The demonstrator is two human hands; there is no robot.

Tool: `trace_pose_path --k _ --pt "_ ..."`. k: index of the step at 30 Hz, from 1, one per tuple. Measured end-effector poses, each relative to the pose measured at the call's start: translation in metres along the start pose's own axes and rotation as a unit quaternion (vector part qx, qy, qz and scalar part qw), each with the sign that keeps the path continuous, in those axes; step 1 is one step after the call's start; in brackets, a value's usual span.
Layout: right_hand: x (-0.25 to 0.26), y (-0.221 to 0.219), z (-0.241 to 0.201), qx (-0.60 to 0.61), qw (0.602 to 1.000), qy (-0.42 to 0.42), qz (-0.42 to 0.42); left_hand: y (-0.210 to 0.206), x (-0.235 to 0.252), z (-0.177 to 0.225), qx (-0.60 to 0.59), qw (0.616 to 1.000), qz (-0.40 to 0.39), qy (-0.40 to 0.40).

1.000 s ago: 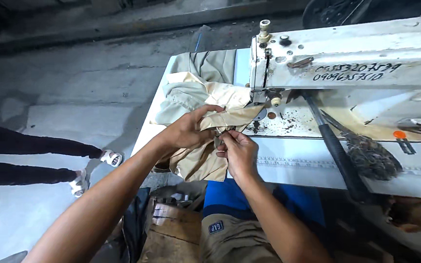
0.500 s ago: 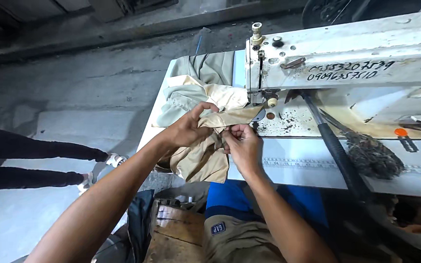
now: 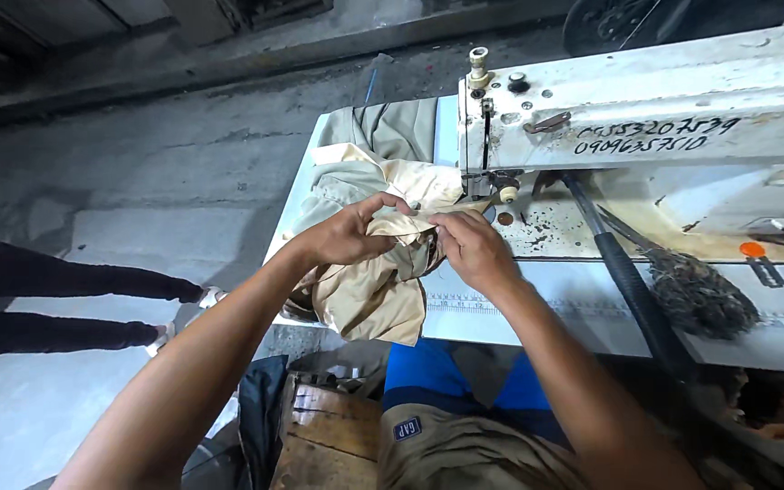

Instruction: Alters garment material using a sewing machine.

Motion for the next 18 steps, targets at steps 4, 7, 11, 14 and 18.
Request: trace_pose_path --k 4,7,11,14,18 --pt "0.009 -0.004 0.003 0.023 0.999 0.024 0.028 0.001 0.002 -0.004 0.057 0.998 -0.02 0.034" --pt "0.011 -0.011 0.005 0.041 0.999 0.012 0.0 0.001 0.003 -0.005 0.086 0.994 -0.038 0.052" --pt "0.004 -0.011 -0.004 0.074 0.994 -0.068 -0.038 0.004 0.004 -0.009 0.059 0.996 -0.04 0.051" --pt "-0.004 -0.02 -0.005 0.073 0.995 -0.072 0.003 0.003 0.004 -0.01 0.054 0.997 -0.046 0.039" --pt "0.001 -0.014 -0.004 0.051 0.997 -0.049 -0.037 0.004 0.004 -0.014 0.067 0.997 -0.042 0.019"
Point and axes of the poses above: each hand's wrist, its own x-axis towards the middle knuckle, its own y-axis out of the back of the hand, z = x × y, the point moved 1 cm from there along x, towards the middle knuckle, and after that the axes turned 10 degrees about x, right-handed, at the moved point
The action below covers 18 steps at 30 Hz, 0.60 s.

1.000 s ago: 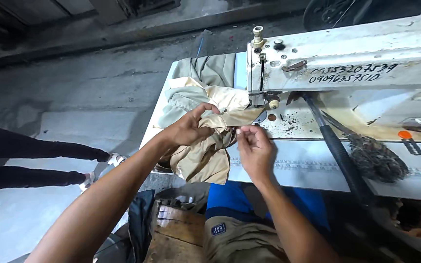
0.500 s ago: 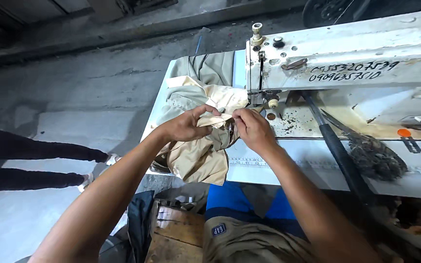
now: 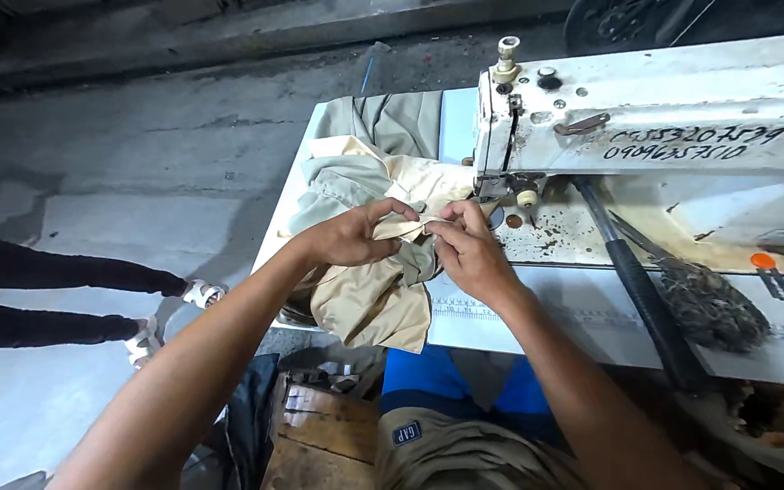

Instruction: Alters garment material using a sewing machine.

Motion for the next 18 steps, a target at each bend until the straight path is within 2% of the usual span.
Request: trace_pose_path --k 3,11,18 --pt "0.003 0.004 -0.001 -0.032 0.999 0.007 -0.028 -0.001 0.0 -0.007 0.015 1.0 0.003 -0.024" --pt "-0.001 -0.016 -0.014 0.0 0.982 -0.061 0.18 0.0 0.001 -0.008 0.033 0.999 -0.005 -0.029" --pt "-0.012 -0.044 -0.019 -0.065 0.976 -0.052 0.203 0.0 0.001 -0.007 0.035 0.999 -0.001 -0.028"
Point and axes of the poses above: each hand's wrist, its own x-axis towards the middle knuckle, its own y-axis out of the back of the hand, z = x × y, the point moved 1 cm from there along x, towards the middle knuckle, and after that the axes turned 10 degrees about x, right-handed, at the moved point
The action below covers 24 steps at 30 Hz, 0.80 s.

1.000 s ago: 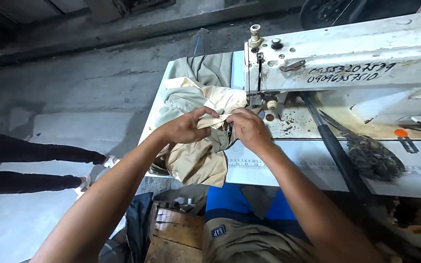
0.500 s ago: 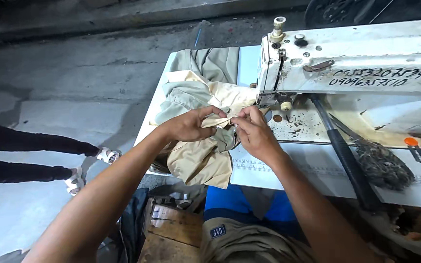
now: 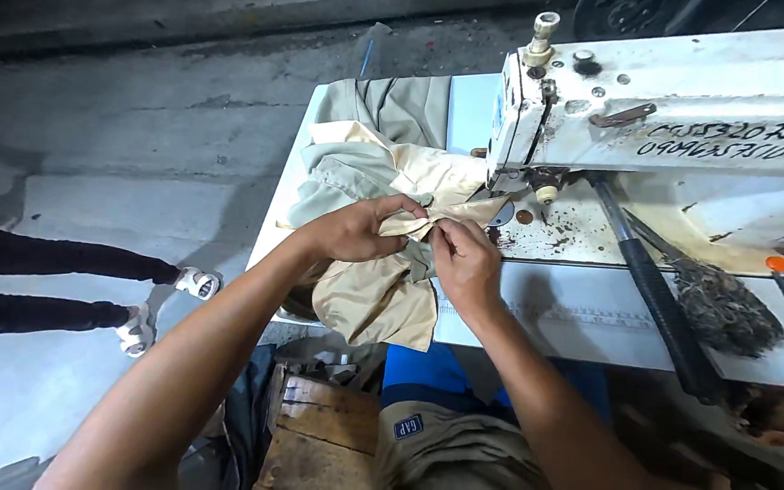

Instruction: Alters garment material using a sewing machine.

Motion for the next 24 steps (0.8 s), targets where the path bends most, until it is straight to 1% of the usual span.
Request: trace_pose_path --k 4,6,8,9,11,12,14,15,17,19,22,24 --pt "-0.006 -0.003 0.002 -0.02 0.998 0.051 -0.005 0.001 0.0 0.0 -0.004 1.0 -0.004 -0.002" --pt "0.0 0.002 0.003 -0.017 0.999 0.044 -0.021 0.002 0.001 0.002 0.003 1.0 -0.008 0.003" --pt "0.011 0.012 0.006 -0.014 0.996 0.04 -0.081 0.001 0.001 0.005 0.024 1.0 -0.006 -0.004" --pt "0.018 0.018 0.009 -0.024 0.989 0.053 -0.136 0.001 0.001 0.005 0.037 0.999 -0.006 -0.009" --pt "0.03 0.03 0.013 -0.075 0.958 0.104 -0.258 -0.001 -0.002 0.003 0.079 0.997 0.003 -0.016" --pt "0.033 0.033 0.015 -0.105 0.939 0.141 -0.297 -0.004 -0.004 0.002 0.121 0.992 0.016 -0.017" --pt "0.037 0.035 0.017 -0.154 0.91 0.2 -0.328 -0.008 -0.008 0.0 0.226 0.973 0.045 -0.014" --pt "0.037 0.034 0.018 -0.159 0.905 0.21 -0.335 -0.01 -0.012 -0.001 0.273 0.96 0.06 -0.021" --pt "0.039 0.031 0.021 -0.147 0.91 0.187 -0.34 -0.014 -0.017 -0.001 0.328 0.939 0.098 -0.034" --pt "0.04 0.027 0.023 -0.129 0.92 0.132 -0.345 -0.016 -0.019 -0.001 0.338 0.933 0.119 -0.038" --pt "0.041 0.023 0.019 -0.124 0.927 0.071 -0.347 -0.012 -0.017 0.0 0.317 0.938 0.124 -0.067" --pt "0.041 0.022 0.018 -0.111 0.932 0.048 -0.343 -0.009 -0.013 0.002 0.303 0.944 0.115 -0.064"
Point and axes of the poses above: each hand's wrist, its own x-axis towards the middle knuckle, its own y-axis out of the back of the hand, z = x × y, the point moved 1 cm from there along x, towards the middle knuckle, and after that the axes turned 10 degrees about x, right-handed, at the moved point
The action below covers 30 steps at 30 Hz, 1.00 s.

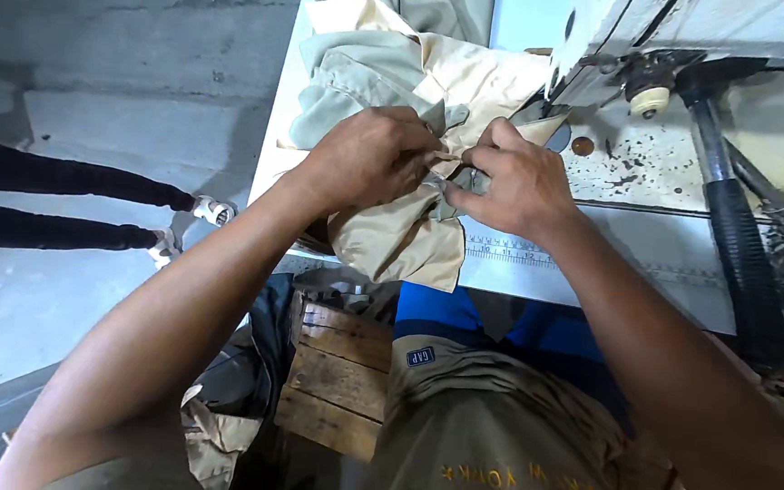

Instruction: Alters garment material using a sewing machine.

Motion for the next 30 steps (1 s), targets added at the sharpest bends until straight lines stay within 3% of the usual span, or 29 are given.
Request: trace_pose_path --k 8,19,30 --pt "0.009 0.004 -0.001 0.048 0.997 -0.053 -0.025 -0.001 0.005 0.004 -0.007 0.999 0.037 -0.001" --pt "0.013 0.0 -0.006 0.037 0.996 -0.075 -0.012 -0.008 0.018 0.017 0.072 0.993 0.037 0.09" --pt "0.009 -0.002 -0.004 0.006 0.999 -0.036 -0.009 -0.016 0.016 0.014 0.07 0.997 0.015 0.028"
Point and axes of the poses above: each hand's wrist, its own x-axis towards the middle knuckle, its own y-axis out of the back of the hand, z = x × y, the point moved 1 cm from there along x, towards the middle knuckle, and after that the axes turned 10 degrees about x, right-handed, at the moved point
